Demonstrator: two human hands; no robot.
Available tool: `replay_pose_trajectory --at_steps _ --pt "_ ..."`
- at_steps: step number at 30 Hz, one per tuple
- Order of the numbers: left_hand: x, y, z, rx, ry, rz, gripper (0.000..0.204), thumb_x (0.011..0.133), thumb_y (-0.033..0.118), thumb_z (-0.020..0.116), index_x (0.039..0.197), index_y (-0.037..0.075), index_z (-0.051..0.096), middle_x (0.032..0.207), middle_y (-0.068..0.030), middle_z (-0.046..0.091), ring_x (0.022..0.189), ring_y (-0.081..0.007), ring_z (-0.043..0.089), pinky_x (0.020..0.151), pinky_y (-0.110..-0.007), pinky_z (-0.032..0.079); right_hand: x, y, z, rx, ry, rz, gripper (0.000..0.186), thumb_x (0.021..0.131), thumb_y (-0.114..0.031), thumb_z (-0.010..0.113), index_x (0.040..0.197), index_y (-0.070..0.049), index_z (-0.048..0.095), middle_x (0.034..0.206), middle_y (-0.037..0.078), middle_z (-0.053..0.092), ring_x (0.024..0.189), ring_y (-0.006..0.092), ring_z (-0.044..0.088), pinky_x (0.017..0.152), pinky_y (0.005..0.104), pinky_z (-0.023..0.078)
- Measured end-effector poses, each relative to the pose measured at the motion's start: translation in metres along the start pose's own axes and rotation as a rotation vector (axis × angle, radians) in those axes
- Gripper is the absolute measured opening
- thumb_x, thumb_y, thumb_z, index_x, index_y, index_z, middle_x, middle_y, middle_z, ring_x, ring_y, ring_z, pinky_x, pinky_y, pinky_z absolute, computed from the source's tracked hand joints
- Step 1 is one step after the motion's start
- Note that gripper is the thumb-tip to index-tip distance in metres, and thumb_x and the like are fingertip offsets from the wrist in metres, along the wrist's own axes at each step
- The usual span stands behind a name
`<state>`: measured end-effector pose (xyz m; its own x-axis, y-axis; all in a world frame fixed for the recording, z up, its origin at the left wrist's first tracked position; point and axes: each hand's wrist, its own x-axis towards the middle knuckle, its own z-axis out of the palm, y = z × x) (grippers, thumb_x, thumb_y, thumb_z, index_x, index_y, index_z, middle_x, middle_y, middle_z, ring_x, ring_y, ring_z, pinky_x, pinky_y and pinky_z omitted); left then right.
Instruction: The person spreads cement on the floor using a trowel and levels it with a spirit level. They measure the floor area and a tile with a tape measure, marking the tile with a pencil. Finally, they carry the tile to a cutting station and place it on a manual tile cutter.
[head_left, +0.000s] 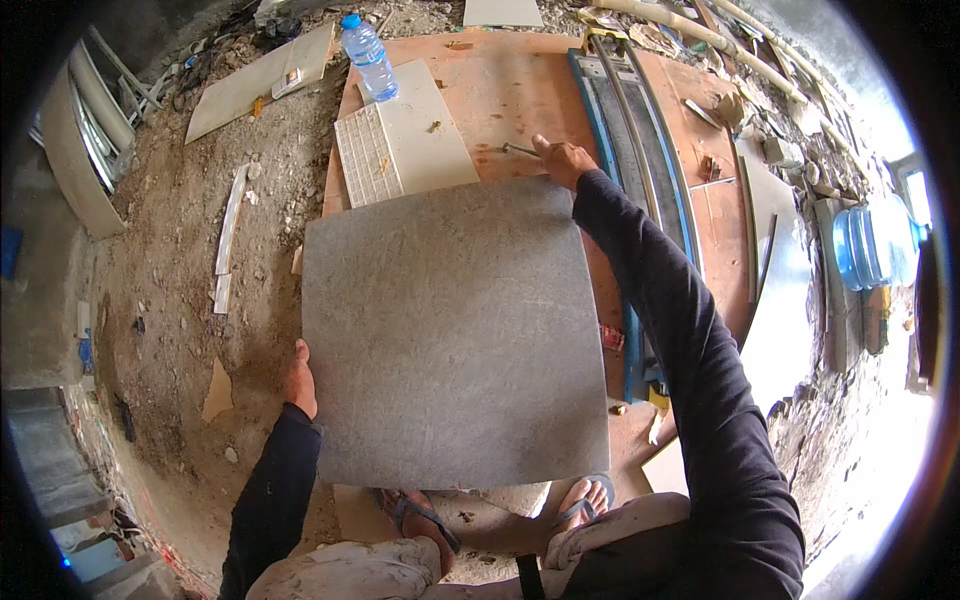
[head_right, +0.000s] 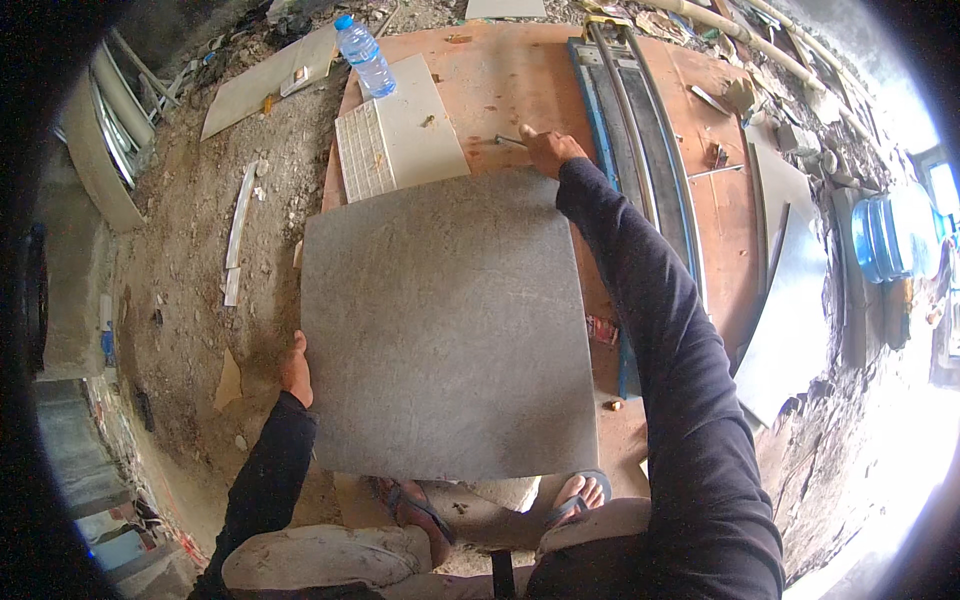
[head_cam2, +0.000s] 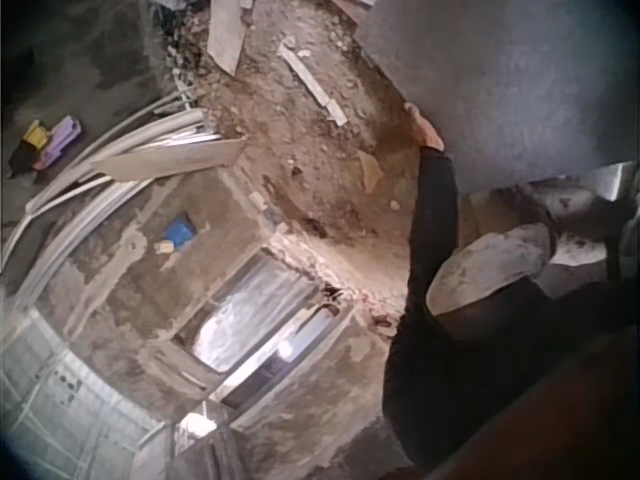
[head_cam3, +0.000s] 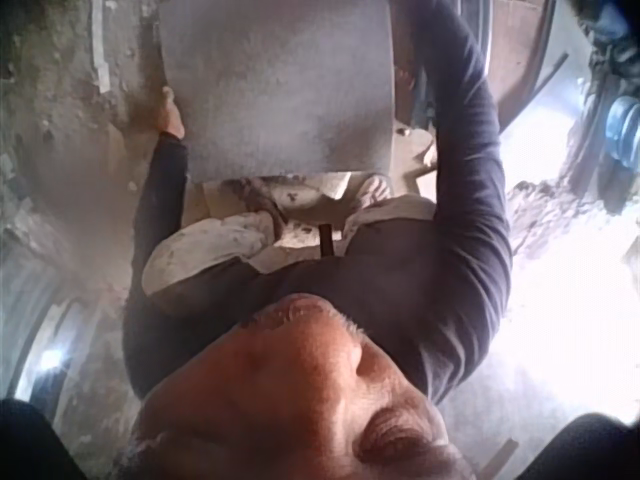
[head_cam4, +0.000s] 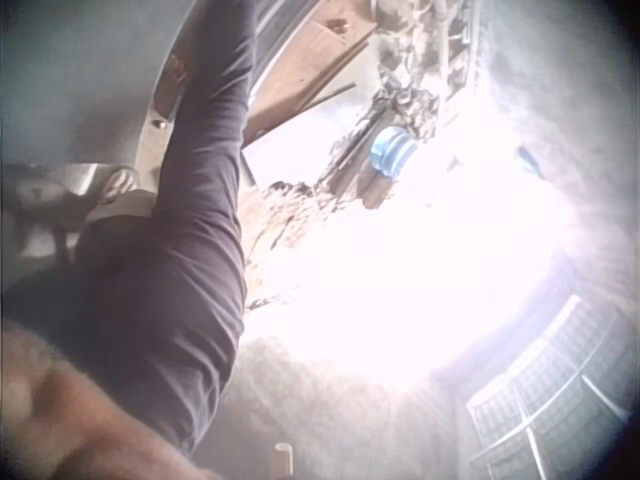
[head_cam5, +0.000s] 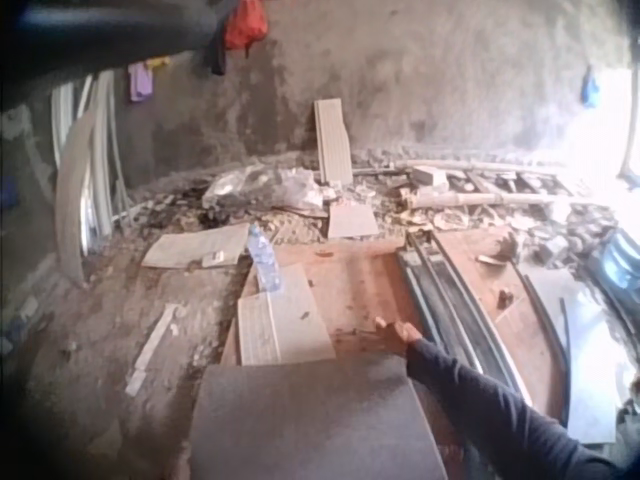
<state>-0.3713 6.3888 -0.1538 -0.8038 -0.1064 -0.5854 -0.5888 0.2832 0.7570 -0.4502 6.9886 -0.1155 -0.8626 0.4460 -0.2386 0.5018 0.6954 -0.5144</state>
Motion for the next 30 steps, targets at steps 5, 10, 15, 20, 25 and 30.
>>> replay_pose_trajectory --at_steps 5,10,15,20,25,30 --pt "-0.040 -0.022 -0.009 0.011 0.142 -0.071 0.083 0.100 0.061 0.040 0.153 -0.002 0.027 0.160 -0.0185 0.028 0.146 -0.0311 0.028 0.119 -0.043 0.022 -0.011 -0.020 0.015 0.121 -0.057 0.011 0.092 0.097 -0.071 0.018 0.123 0.004 0.064 0.128 0.033 0.058 0.130 0.0453 0.049 0.108 0.0468 0.038" --pt "-0.065 -0.048 -0.013 -0.105 0.284 -0.086 0.080 0.102 0.058 0.039 0.154 -0.002 0.025 0.163 -0.0181 0.021 0.149 -0.0315 0.023 0.120 -0.045 0.020 -0.017 -0.003 0.013 0.215 -0.094 0.004 0.088 0.098 -0.069 0.022 0.115 0.004 0.067 0.122 0.031 0.061 0.124 0.0444 0.054 0.104 0.0466 0.042" --pt "-0.090 -0.039 -0.023 -0.116 0.309 -0.136 0.083 0.100 0.062 0.039 0.155 0.002 0.024 0.163 -0.0189 0.020 0.148 -0.0348 0.023 0.120 -0.047 0.020 -0.095 -0.015 0.024 0.218 0.315 -0.111 0.057 0.099 -0.051 0.044 0.117 0.000 0.064 0.114 0.027 0.065 0.111 0.0419 0.062 0.097 0.0454 0.047" --pt "-0.075 -0.039 -0.004 -0.060 0.374 -0.248 0.085 0.099 0.063 0.040 0.154 0.000 0.026 0.161 -0.0200 0.024 0.146 -0.0352 0.028 0.119 -0.047 0.022 -0.214 0.075 0.048 -0.029 0.211 -0.094 0.047 0.098 -0.042 0.052 0.108 0.003 0.062 0.107 0.028 0.065 0.102 0.0438 0.064 0.088 0.0491 0.049" --pt "-0.068 -0.053 -0.030 -0.123 0.337 -0.174 0.079 0.101 0.057 0.040 0.153 -0.002 0.029 0.160 -0.0176 0.028 0.145 -0.0315 0.032 0.118 -0.042 0.025 -0.304 0.041 0.045 0.508 -0.016 0.156 0.054 0.100 -0.045 0.051 0.094 0.007 0.064 0.081 0.018 0.062 0.079 0.0273 0.061 0.077 0.0402 0.047" --pt "-0.068 0.006 -0.011 -0.129 0.276 -0.065 0.071 0.103 0.049 0.043 0.147 -0.006 0.037 0.156 -0.0188 0.036 0.143 -0.0300 0.036 0.116 -0.040 0.028 -0.317 0.043 0.036 0.834 0.067 0.256 0.049 0.099 -0.041 0.054 0.091 0.007 0.063 0.077 0.003 0.056 0.076 0.0134 0.048 0.071 0.0318 0.043"
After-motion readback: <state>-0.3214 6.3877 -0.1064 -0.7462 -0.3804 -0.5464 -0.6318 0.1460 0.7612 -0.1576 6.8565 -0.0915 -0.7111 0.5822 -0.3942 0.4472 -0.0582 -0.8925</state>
